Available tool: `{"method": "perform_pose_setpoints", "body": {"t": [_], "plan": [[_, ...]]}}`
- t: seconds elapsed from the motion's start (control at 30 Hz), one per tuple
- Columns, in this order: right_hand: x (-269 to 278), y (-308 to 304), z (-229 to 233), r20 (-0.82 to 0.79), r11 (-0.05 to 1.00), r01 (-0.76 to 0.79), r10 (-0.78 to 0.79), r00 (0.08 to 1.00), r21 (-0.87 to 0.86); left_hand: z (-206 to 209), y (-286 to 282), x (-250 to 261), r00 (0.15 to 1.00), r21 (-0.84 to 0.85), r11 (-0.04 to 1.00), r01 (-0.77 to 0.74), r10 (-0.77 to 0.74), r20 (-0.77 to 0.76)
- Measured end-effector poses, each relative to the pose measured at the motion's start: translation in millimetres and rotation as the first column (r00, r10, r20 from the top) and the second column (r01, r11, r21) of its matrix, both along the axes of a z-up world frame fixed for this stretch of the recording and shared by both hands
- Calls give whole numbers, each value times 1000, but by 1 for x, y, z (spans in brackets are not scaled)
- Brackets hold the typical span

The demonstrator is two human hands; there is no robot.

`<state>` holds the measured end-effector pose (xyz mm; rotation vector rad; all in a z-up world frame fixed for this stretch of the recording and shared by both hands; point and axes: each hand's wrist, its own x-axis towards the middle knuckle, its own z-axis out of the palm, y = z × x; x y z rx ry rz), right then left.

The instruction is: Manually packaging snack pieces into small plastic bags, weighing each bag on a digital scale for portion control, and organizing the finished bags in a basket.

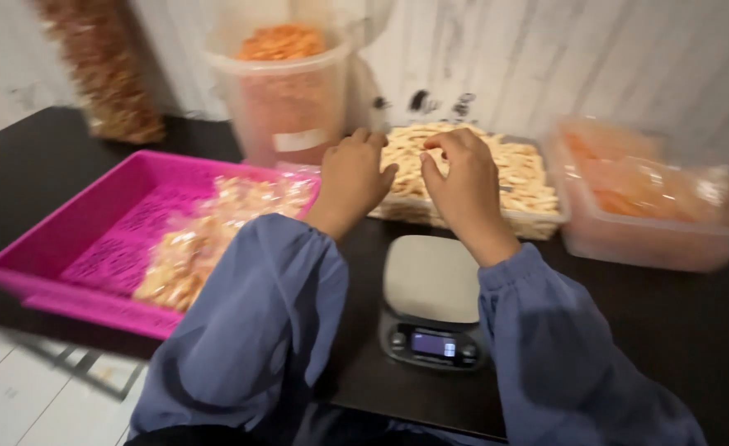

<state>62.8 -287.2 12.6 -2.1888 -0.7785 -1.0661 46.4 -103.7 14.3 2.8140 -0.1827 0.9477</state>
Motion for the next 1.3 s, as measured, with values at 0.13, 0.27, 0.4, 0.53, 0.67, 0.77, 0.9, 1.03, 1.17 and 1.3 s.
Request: {"method": "perform_pose_setpoints", "body": {"t": [0.13,0.27,0.4,0.53,0.67,0.77,0.9,1.03,1.17,1.3], "plan": [[12,-64,5,23,996,86,-87,996,30,11,-75,23,992,14,992,127,-127,-15],[25,-127,7,12,978,201,-202,979,60,11,-142,49,957,-18,957,289,-289,-32],[36,-188,0,-23,951,299,-298,954,73,2,-202,76,908,-65,908,414,-417,-36],[47,-246,-11,-79,925,373,-367,927,77,-11,-252,106,861,-99,861,499,-506,-58],[76,-305,-37,-119,882,470,-463,878,36,-27,-293,131,828,-126,837,532,-546,-127],[92,-335,-55,-174,853,522,-511,842,22,-38,-316,148,824,-140,837,528,-546,-155],[116,-365,-82,-204,799,601,-592,779,-24,-45,-334,160,827,-114,845,523,-535,-174],[132,-380,-96,-238,786,618,-605,760,-24,-52,-345,170,814,-100,840,533,-542,-208],[142,-381,-99,-264,777,629,-611,747,-20,-64,-351,189,830,-62,845,531,-533,-163],[145,-375,-101,-297,808,588,-552,779,41,-73,-352,203,848,-46,851,523,-525,-78]]}}
